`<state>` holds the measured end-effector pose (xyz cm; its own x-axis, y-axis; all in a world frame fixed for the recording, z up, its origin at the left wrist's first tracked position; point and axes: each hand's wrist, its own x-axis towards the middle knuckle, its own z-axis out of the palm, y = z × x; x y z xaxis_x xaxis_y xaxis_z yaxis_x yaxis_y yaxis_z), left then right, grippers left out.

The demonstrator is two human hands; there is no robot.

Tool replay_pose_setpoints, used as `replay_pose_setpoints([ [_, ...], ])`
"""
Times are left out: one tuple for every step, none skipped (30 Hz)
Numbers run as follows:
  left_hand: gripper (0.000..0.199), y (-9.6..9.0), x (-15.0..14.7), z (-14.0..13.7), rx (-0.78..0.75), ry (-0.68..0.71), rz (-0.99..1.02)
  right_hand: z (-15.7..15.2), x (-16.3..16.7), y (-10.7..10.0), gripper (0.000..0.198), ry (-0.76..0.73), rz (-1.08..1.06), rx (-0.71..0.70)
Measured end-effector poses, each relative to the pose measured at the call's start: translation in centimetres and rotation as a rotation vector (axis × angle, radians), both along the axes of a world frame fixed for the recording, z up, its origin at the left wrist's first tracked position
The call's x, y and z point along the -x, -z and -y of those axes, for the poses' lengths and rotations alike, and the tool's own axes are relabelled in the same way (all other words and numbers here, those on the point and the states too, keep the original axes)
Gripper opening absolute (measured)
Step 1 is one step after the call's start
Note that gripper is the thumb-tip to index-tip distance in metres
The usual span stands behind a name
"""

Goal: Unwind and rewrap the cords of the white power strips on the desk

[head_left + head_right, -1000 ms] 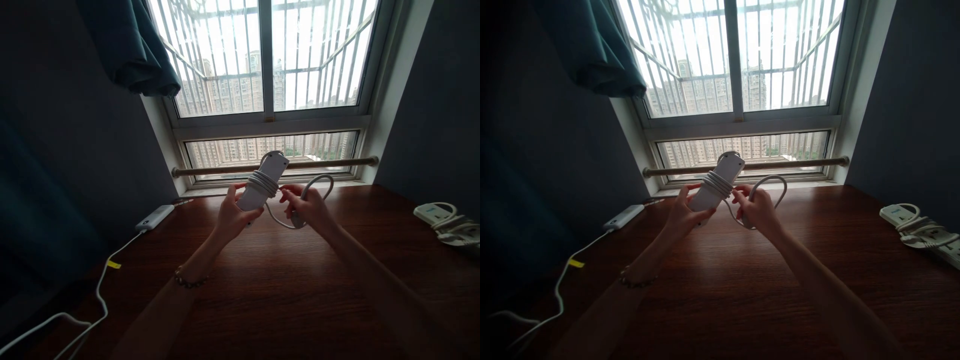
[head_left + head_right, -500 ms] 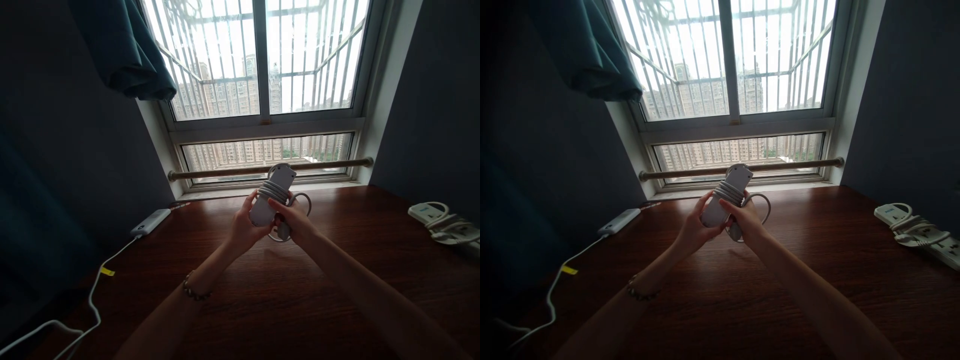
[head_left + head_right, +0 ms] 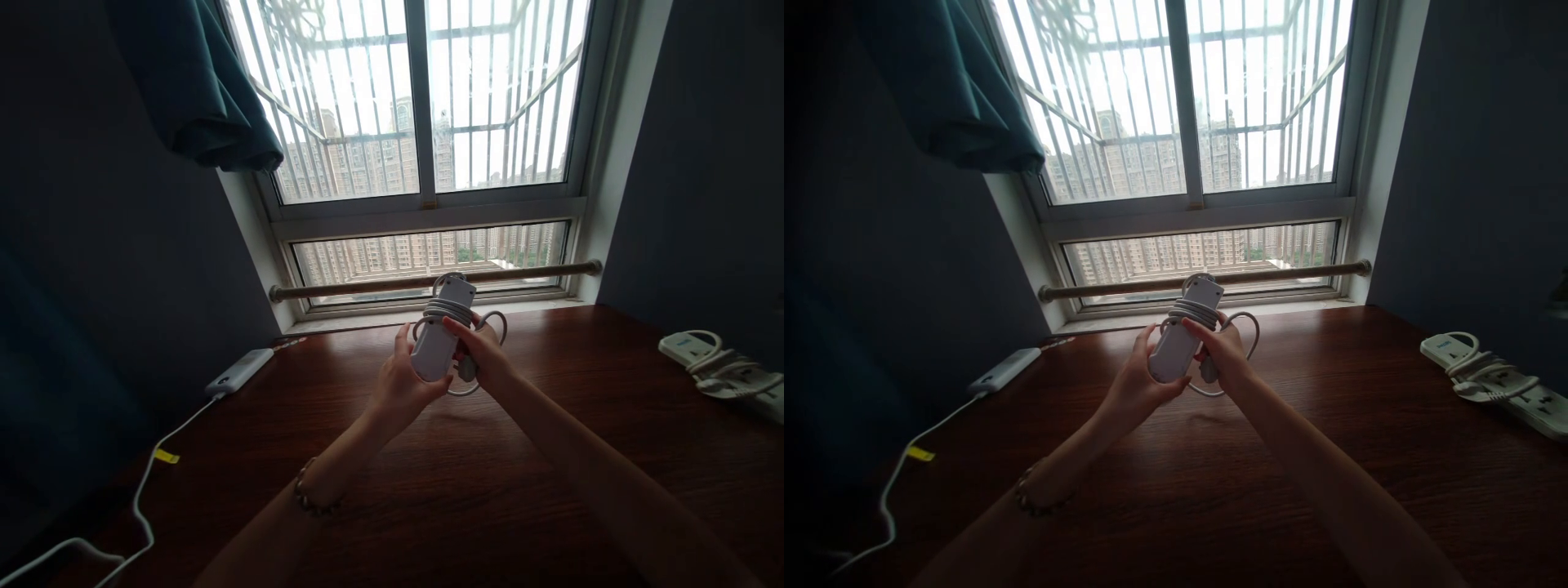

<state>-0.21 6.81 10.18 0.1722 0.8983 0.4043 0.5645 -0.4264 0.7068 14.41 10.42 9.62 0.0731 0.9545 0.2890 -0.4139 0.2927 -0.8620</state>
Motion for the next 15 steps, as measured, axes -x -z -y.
replay_pose_setpoints([
  [0.1,-0.2,-0.1,0.4,-0.021,-0.039,-0.036,0.0,0.0,0.0,0.043,-0.001,-0.003,-0.006],
  [0.096,-0.4,-0.2,0.7,-0.037,-0.064,-0.068,0.0,0.0,0.0,0.043,-0.005,-0.009,-0.012],
  [0.094,-0.6,-0.3,0.9,-0.045,-0.071,-0.084,-0.1,0.0,0.0,0.043,-0.008,-0.019,-0.018],
  [0.093,-0.7,-0.2,1.0,-0.045,-0.058,-0.08,-0.1,-0.1,0.1,0.042,-0.011,-0.027,-0.021],
  [0.093,-0.7,-0.1,0.9,-0.037,-0.027,-0.056,-0.1,-0.1,0.2,0.041,-0.014,-0.034,-0.019],
  [0.095,-0.7,0.0,0.8,-0.021,0.014,-0.016,-0.1,0.0,0.3,0.04,-0.015,-0.038,-0.015],
  [0.096,-0.6,0.2,0.5,0.003,0.063,0.034,-0.2,0.0,0.4,0.039,-0.015,-0.041,-0.007],
  [0.098,-0.5,0.5,0.3,0.032,0.112,0.088,-0.2,0.1,0.5,0.039,-0.014,-0.044,0.002],
  [0.1,-0.5,0.7,0.0,0.062,0.155,0.136,-0.2,0.1,0.5,0.039,-0.012,-0.047,0.008],
  [0.103,-0.4,0.9,-0.3,0.094,0.192,0.174,-0.2,0.2,0.5,0.039,-0.009,-0.05,0.01],
  [0.105,-0.4,1.1,-0.5,0.125,0.221,0.201,-0.1,0.3,0.5,0.04,-0.005,-0.056,0.004],
  [0.107,-0.4,1.3,-0.7,0.152,0.244,0.223,0.0,0.3,0.5,0.041,-0.001,-0.059,-0.008],
  [0.11,-0.4,1.4,-0.8,0.175,0.265,0.244,0.0,0.4,0.4,0.042,0.006,-0.058,-0.02],
  [0.112,-0.4,1.5,-0.8,0.193,0.283,0.266,0.1,0.4,0.3,0.043,0.017,-0.049,-0.028],
  [0.113,-0.5,1.5,-0.8,0.208,0.299,0.285,0.2,0.4,0.3,0.043,0.028,-0.032,-0.035],
])
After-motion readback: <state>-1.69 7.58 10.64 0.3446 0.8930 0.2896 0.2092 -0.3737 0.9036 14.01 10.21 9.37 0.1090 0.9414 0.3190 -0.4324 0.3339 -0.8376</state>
